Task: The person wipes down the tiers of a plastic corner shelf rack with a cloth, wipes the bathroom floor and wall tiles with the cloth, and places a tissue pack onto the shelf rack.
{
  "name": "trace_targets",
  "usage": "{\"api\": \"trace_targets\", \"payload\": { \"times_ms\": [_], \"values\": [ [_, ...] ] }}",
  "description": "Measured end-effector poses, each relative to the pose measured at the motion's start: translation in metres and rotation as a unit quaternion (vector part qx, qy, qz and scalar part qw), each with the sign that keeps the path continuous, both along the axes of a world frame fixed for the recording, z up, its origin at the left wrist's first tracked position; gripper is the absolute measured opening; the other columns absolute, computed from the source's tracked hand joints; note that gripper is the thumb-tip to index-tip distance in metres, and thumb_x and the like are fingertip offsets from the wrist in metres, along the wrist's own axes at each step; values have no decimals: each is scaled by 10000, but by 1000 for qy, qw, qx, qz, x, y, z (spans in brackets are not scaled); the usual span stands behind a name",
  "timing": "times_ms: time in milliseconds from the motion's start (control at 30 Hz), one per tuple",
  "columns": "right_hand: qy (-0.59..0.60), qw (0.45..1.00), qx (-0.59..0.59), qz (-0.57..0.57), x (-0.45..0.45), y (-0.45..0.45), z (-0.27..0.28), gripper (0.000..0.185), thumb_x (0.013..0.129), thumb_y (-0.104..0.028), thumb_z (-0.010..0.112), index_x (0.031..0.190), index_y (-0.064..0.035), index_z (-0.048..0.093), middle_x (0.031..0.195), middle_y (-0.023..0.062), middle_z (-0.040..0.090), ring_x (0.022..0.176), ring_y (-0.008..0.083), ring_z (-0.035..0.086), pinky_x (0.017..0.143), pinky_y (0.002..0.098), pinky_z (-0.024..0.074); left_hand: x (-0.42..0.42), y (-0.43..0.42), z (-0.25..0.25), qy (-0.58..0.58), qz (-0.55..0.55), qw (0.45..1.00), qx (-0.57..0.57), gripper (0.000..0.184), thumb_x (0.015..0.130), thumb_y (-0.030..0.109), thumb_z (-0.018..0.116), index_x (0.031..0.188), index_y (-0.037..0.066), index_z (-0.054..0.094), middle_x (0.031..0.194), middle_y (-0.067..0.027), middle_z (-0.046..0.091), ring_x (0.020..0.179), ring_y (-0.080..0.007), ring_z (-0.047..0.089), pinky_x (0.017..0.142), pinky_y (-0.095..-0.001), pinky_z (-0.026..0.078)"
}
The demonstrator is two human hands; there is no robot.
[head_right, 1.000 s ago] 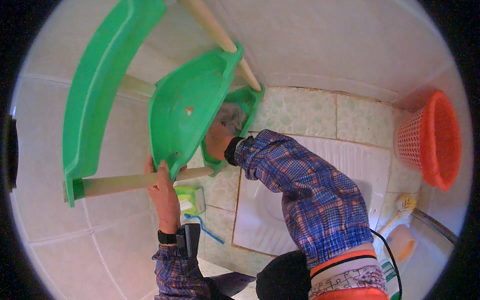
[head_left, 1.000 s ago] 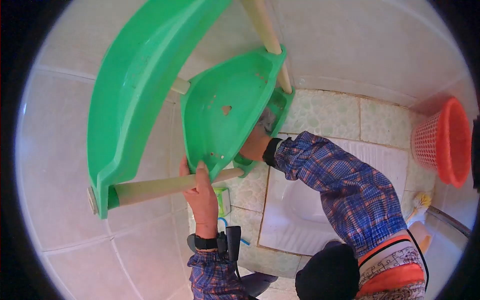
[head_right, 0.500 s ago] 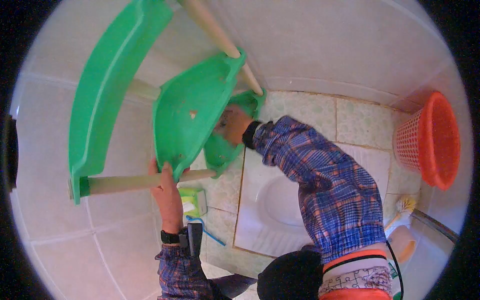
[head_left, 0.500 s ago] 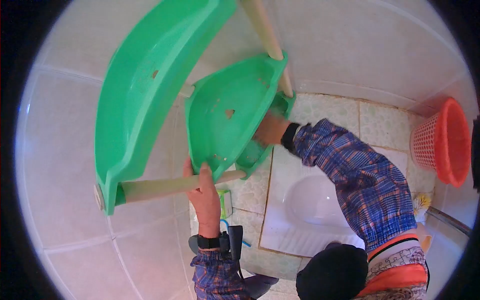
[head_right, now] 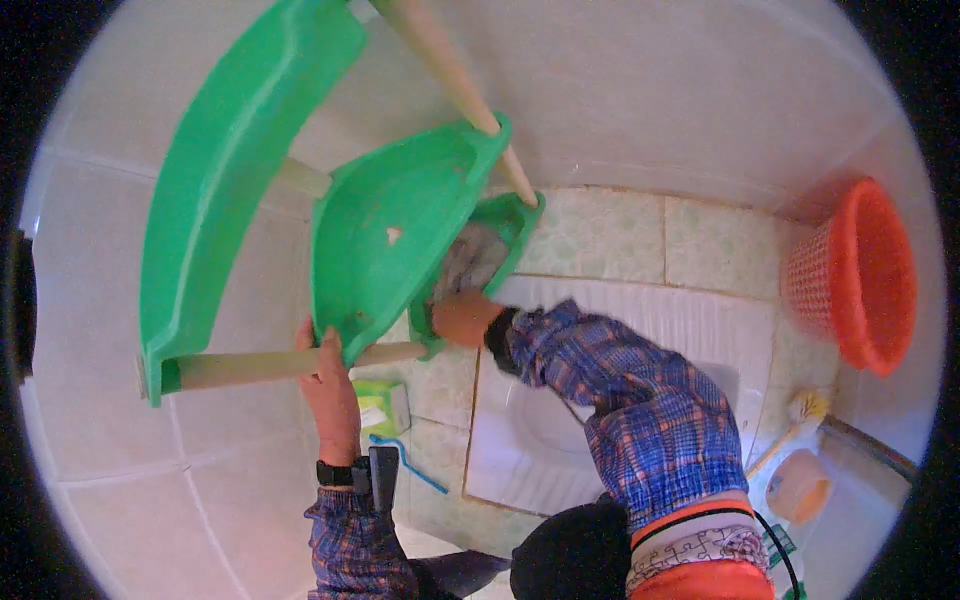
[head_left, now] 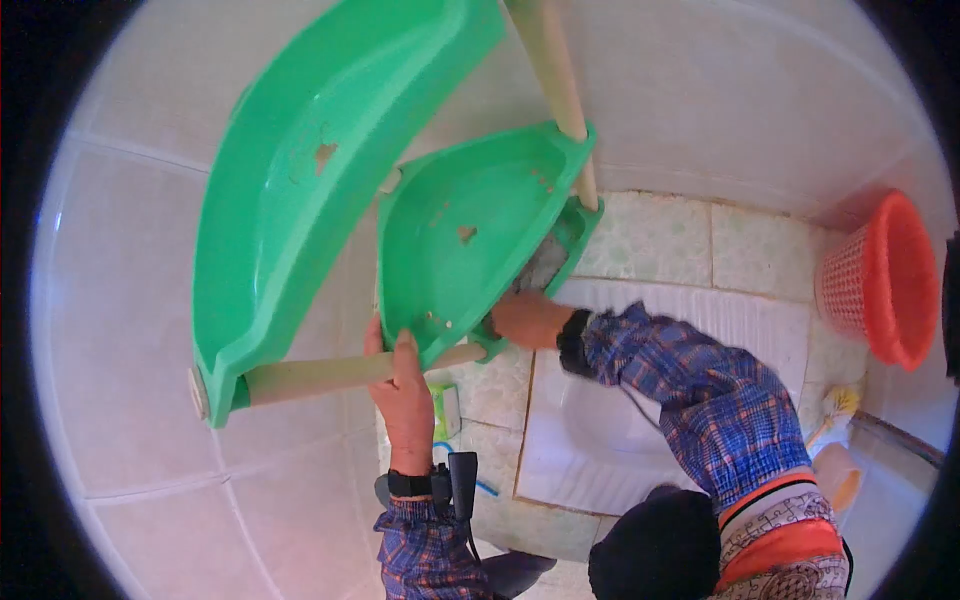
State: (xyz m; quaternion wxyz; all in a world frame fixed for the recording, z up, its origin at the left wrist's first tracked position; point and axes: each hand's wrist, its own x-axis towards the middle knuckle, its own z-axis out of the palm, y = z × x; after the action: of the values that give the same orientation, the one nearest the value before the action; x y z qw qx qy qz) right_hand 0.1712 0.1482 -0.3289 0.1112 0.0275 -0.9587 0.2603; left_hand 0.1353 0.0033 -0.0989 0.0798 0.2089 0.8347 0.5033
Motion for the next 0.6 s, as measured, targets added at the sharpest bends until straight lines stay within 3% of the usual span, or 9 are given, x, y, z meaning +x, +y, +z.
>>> {"api": "trace_targets", "payload": {
  "times_ms": [300,400,533,600],
  "values": [
    [161,976,107,-100,-34,89,-9,183,809,-180,585,798,-47,710,771,177,682,686,363,665,569,528,477,0,-1,1,21,9,999,-32,508,972,216,551,1374,-75,444,1239,-159,580,1103,-210,549,958,-321,434],
    [110,989,95,-40,-31,60,-32,196,820,-182,579,820,-36,710,799,189,686,713,374,668,599,534,493,1,4,6,-7,7,1000,-22,505,973,215,548,1369,-81,445,1230,-159,584,1100,-211,551,960,-319,433],
    [15,995,-30,94,-14,18,-5,204,828,-163,579,812,-3,703,834,219,687,716,394,671,610,539,519,-3,3,-4,22,7,1000,-1,492,973,205,544,1363,-79,451,1221,-151,589,1095,-208,554,955,-316,436],
    [16,991,-84,98,-14,15,3,207,834,-161,580,813,9,697,812,215,680,713,393,669,605,522,532,-3,1,-3,24,5,1000,-10,490,973,195,543,1367,-81,447,1222,-148,588,1095,-205,553,955,-313,436]
  ]
}}
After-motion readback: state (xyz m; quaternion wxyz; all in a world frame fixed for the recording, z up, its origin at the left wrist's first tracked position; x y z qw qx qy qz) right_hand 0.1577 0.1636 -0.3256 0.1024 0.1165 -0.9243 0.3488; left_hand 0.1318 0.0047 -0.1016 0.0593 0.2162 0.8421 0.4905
